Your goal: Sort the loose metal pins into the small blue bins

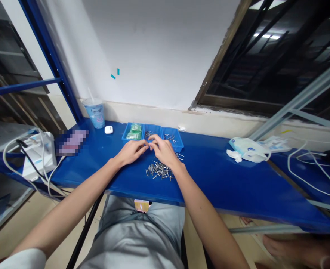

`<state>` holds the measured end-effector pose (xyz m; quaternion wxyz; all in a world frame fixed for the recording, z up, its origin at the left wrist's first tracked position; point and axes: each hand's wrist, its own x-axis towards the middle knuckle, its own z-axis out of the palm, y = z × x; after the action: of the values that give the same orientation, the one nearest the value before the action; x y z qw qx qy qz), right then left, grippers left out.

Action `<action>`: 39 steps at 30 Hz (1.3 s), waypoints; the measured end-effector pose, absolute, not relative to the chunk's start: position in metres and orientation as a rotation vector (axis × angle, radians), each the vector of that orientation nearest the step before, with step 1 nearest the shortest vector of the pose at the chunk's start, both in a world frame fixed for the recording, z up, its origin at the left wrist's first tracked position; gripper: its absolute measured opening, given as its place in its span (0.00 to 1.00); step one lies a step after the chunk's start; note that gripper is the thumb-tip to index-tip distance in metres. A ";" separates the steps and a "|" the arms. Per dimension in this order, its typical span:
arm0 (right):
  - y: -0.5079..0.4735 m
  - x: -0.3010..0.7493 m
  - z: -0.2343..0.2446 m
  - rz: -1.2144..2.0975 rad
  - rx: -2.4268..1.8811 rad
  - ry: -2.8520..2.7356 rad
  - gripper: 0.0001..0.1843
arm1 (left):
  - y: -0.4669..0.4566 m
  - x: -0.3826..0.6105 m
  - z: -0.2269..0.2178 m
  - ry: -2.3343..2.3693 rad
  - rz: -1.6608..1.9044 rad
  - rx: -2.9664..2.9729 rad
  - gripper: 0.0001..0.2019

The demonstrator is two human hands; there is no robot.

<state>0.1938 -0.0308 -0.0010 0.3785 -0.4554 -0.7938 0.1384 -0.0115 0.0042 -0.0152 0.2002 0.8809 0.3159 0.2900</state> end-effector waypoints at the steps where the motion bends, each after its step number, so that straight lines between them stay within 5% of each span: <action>1: -0.031 0.194 -0.001 0.346 -1.168 -2.030 0.12 | 0.004 -0.011 -0.015 0.889 0.821 2.467 0.15; 28: -0.029 0.197 -0.002 0.073 -1.187 -2.066 0.10 | 0.000 -0.009 -0.009 0.977 1.004 2.410 0.14; 39: -0.038 0.213 0.015 -0.315 -1.133 -1.364 0.13 | 0.000 -0.006 -0.012 0.875 0.835 2.438 0.13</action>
<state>0.2130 -0.0375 0.0150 0.6212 -0.4928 -0.5937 -0.1370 -0.0063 0.0002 -0.0115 0.2084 0.8762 0.3145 0.2999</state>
